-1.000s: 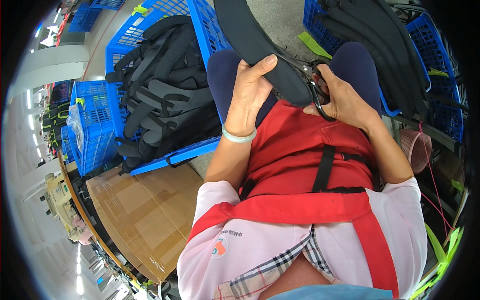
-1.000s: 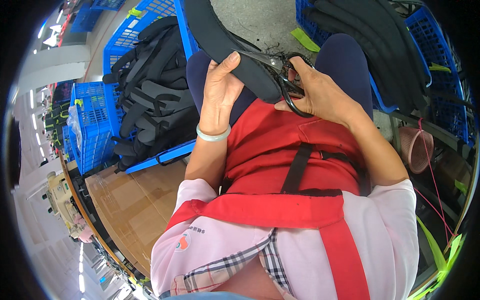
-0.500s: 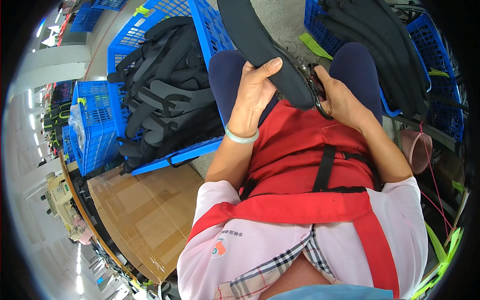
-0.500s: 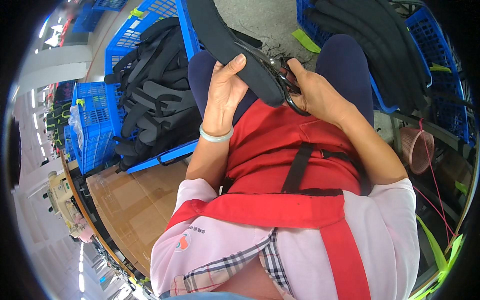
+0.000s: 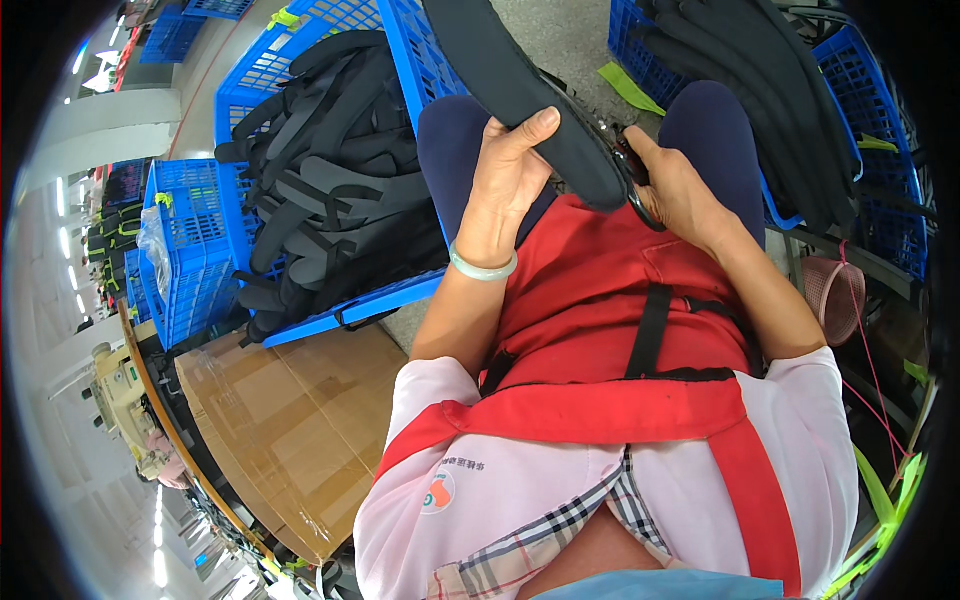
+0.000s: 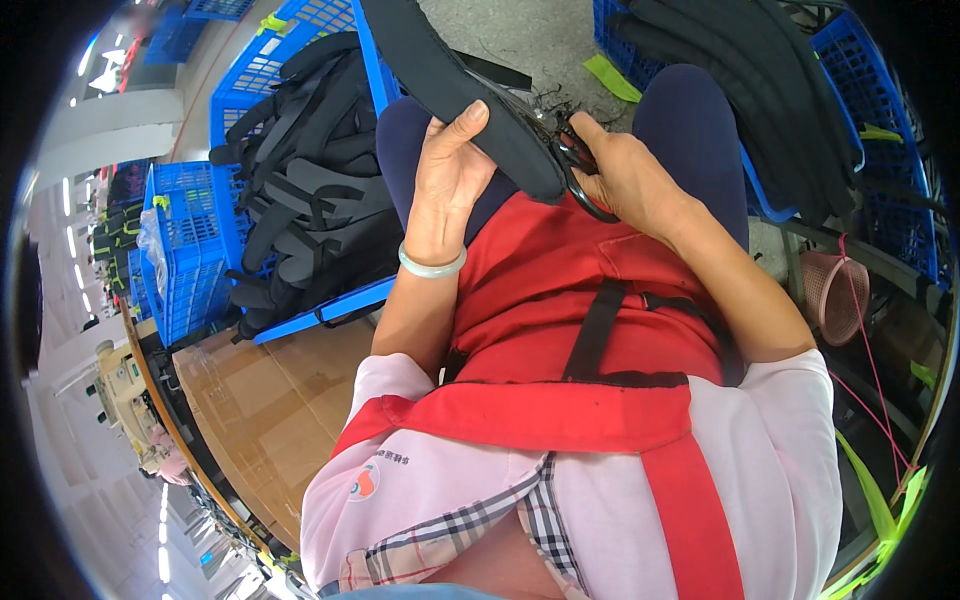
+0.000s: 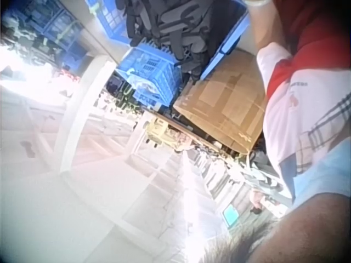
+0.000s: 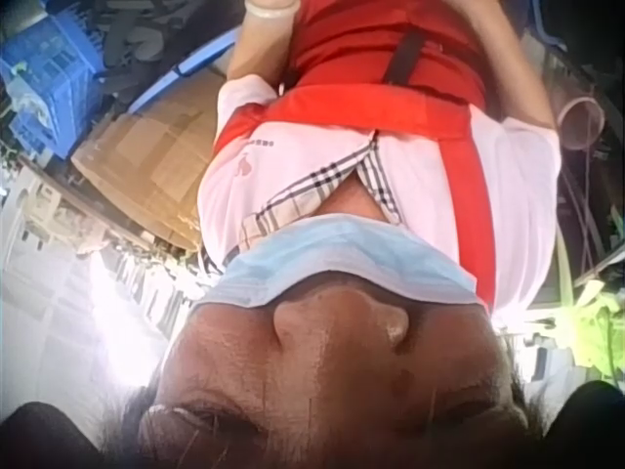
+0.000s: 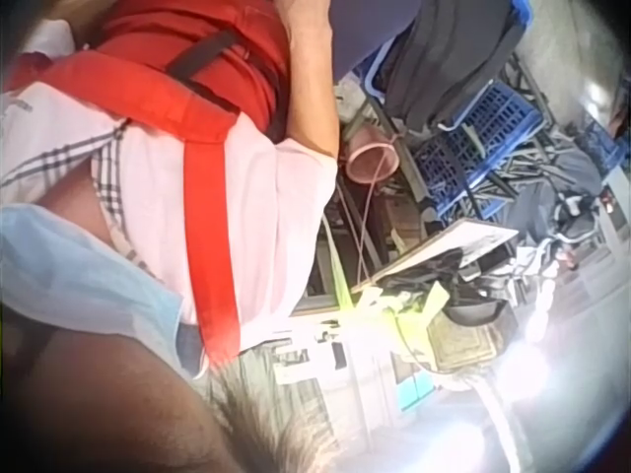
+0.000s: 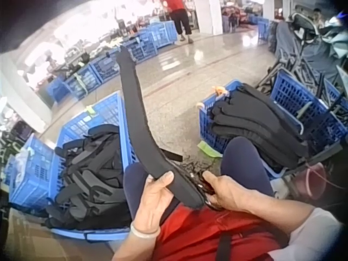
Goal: Trimming excess material from padded black fabric components using scissors.
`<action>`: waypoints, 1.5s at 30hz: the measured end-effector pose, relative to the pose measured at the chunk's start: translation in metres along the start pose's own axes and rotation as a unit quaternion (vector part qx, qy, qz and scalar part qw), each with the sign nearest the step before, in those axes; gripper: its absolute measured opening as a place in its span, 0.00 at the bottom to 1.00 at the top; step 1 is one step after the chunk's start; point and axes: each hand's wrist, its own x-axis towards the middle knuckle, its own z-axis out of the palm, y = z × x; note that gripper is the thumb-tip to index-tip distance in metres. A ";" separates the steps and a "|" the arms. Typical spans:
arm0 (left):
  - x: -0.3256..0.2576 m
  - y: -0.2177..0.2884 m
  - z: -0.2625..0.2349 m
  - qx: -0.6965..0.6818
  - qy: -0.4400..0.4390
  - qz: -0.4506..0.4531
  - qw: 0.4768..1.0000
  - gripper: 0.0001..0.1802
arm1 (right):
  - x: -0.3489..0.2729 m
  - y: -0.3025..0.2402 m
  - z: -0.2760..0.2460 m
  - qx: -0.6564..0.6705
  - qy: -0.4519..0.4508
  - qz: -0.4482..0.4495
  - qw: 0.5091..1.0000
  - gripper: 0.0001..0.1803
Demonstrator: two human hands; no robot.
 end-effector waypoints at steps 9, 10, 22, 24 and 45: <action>-0.001 0.003 -0.001 -0.004 -0.010 0.012 1.000 0.08 | -0.006 -0.013 -0.024 0.015 -0.080 0.029 0.996 0.34; -0.002 0.002 0.000 0.002 -0.011 0.008 1.000 0.09 | -0.006 -0.011 -0.021 0.015 -0.079 0.030 0.996 0.34; -0.002 -0.001 -0.002 -0.001 -0.004 -0.005 1.000 0.09 | 0.003 0.003 -0.004 -0.005 -0.040 -0.018 0.999 0.22; -0.003 -0.001 -0.001 -0.007 -0.005 0.000 1.000 0.09 | 0.003 0.001 -0.003 0.010 -0.046 -0.004 0.999 0.21; -0.004 -0.021 -0.002 0.119 0.062 0.082 0.987 0.12 | 0.009 -0.015 -0.005 0.207 0.013 0.007 0.978 0.13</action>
